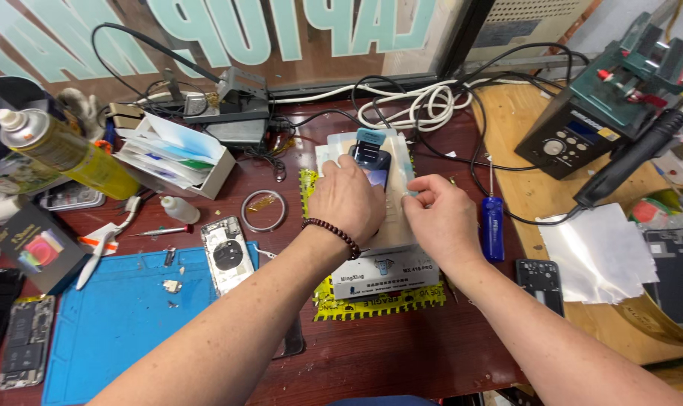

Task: The person works on a smartphone at a repair bench. They hold the phone in a jig, apply liquid from a small bottle onto the screen, use a blue plastic card to press and smooth the display, and repeatedly press the phone assembly together with both hands.

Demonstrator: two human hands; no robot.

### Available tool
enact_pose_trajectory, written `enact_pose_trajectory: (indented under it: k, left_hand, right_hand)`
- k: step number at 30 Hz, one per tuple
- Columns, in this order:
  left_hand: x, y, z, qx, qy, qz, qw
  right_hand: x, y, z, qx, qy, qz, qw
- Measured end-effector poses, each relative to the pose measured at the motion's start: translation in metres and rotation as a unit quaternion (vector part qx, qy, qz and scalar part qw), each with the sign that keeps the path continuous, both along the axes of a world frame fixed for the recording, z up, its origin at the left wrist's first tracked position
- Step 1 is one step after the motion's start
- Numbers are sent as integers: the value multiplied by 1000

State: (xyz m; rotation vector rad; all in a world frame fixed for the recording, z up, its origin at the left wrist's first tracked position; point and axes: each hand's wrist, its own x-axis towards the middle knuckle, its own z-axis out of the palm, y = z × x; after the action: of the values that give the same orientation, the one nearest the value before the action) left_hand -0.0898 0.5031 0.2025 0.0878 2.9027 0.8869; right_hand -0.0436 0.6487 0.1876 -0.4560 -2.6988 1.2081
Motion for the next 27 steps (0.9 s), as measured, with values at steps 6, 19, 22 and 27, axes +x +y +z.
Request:
enact_pose_trajectory:
  k: [6,19,22,27]
  left_hand:
    - [-12,-7,0,22,-3,-18,1000]
    - [-4,-43,-9,69,6,-5,998]
    - [-8,-110,-36,36,12,-2,999]
    - [-13,-279,-84,-62,9,161,985]
  right_hand:
    - [-2,6,-2,25,0,23,999]
    - [-2,9,0,15,-28,9,999]
    - [0,10,-2,5,-31,12,999]
    - [4,13,-3,-5,-30,16,999]
